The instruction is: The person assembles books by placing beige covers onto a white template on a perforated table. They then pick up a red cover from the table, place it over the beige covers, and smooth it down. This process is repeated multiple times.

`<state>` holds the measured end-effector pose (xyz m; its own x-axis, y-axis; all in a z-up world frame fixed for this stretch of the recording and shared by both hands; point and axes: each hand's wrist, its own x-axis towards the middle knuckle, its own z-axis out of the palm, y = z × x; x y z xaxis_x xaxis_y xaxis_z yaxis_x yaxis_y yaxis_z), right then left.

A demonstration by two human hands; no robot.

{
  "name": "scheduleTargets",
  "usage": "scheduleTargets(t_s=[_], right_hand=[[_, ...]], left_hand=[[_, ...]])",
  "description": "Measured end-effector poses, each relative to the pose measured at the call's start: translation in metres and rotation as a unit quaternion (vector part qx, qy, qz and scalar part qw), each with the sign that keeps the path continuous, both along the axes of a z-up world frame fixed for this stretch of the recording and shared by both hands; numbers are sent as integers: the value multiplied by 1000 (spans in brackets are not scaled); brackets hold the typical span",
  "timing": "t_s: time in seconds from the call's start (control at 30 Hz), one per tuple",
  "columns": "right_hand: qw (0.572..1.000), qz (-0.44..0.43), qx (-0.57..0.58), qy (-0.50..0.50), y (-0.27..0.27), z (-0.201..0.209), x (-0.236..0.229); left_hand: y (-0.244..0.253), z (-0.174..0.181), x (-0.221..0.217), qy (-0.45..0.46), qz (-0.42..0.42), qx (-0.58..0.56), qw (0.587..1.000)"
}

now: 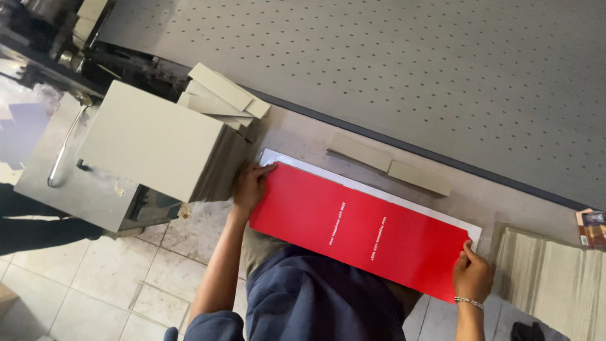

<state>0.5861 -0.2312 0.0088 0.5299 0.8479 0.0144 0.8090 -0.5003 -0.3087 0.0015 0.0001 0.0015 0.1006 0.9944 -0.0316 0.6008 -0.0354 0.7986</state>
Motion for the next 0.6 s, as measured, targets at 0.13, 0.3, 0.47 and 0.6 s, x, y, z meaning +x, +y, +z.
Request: scheduleTargets(t_s=[0.13, 0.3, 0.47, 0.6], right_hand=[[998, -29, -49, -3, 0, 6, -2], [998, -29, -58, -25, -3, 4, -1], [999, -30, -39, -23, -1, 5, -3], [997, -58, -56, -16, 0, 5, -5]], left_hand=[[0, -6, 1, -17, -1, 30, 999], [3, -14, -2, -31, -16, 65, 997], [2, -9, 1, -21, 3, 18, 1000], [2, -7, 3, -14, 18, 17, 1000]])
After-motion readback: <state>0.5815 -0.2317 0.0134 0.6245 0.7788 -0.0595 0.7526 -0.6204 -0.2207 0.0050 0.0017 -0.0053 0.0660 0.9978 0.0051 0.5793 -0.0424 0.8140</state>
